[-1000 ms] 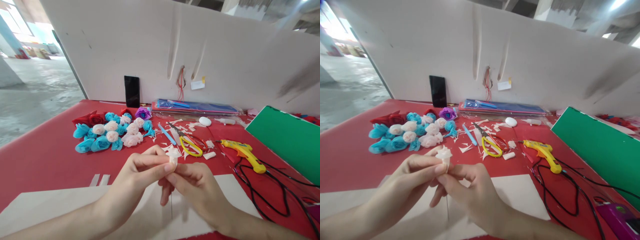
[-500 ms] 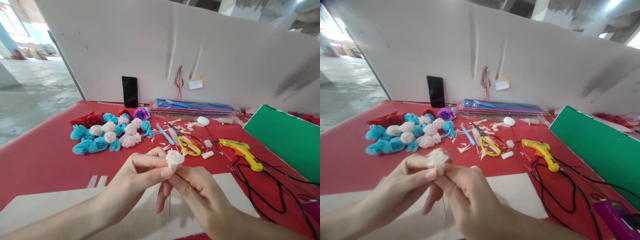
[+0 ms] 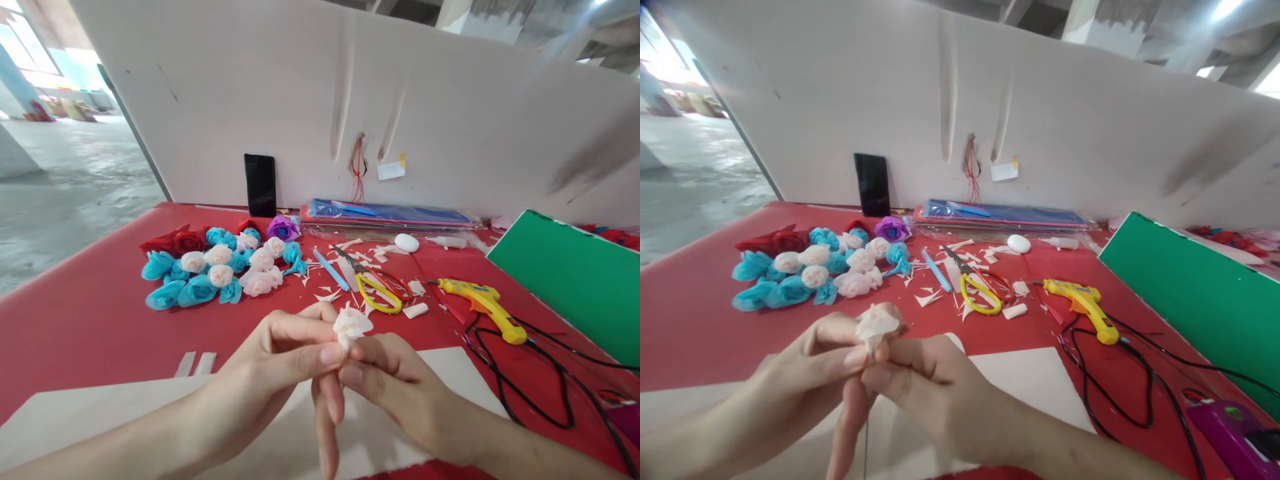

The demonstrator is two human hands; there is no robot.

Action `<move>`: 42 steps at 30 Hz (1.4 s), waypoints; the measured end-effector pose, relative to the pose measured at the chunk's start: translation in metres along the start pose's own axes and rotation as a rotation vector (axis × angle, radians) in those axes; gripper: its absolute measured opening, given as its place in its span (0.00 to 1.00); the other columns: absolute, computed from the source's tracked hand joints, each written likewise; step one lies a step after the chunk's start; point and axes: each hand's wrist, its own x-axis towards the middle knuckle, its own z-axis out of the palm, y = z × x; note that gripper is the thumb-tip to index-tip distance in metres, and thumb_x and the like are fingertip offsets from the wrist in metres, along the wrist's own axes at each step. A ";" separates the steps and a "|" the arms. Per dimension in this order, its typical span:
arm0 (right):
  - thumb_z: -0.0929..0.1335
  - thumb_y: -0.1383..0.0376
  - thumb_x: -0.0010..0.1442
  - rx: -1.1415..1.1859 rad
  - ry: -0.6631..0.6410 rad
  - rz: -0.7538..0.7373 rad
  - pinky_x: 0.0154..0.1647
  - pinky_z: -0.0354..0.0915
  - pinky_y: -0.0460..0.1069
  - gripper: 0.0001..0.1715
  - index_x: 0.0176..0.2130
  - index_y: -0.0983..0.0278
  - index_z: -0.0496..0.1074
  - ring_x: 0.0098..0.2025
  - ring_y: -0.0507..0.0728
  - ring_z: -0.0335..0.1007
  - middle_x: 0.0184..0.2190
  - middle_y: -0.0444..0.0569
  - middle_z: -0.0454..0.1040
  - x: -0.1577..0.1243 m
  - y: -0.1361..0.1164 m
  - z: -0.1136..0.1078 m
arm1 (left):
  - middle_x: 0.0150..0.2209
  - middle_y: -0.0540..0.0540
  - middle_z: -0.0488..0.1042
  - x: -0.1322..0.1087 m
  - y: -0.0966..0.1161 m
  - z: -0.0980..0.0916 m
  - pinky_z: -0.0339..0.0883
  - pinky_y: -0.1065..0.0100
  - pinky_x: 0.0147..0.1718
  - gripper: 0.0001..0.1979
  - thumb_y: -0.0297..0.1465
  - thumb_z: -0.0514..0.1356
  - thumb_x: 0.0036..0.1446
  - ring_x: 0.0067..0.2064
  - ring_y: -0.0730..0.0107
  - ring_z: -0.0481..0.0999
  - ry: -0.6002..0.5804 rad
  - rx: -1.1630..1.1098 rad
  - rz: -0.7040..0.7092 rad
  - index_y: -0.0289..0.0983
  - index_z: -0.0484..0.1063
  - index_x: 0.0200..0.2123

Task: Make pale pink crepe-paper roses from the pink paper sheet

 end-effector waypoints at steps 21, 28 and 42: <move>0.64 0.76 0.67 -1.080 0.495 -0.744 0.29 0.70 0.47 0.12 0.39 0.67 0.76 0.26 0.55 0.71 0.25 0.49 0.78 -0.001 0.007 0.009 | 0.25 0.54 0.67 0.003 0.004 0.003 0.68 0.77 0.32 0.12 0.25 0.66 0.57 0.30 0.75 0.66 0.275 0.506 0.468 0.48 0.86 0.27; 0.60 0.69 0.73 -0.975 0.350 -0.833 0.35 0.73 0.48 0.13 0.44 0.65 0.73 0.30 0.56 0.70 0.28 0.50 0.77 0.002 0.012 -0.001 | 0.23 0.57 0.73 -0.003 0.005 0.009 0.71 0.82 0.34 0.12 0.24 0.66 0.59 0.28 0.77 0.69 0.308 1.012 0.886 0.47 0.85 0.30; 0.63 0.54 0.74 -0.182 0.269 -0.183 0.38 0.65 0.48 0.22 0.39 0.61 0.80 0.32 0.54 0.71 0.24 0.45 0.75 -0.004 0.008 0.012 | 0.31 0.54 0.73 0.002 0.010 0.010 0.68 0.78 0.15 0.01 0.33 0.69 0.56 0.20 0.79 0.72 0.282 0.504 0.359 0.44 0.80 0.33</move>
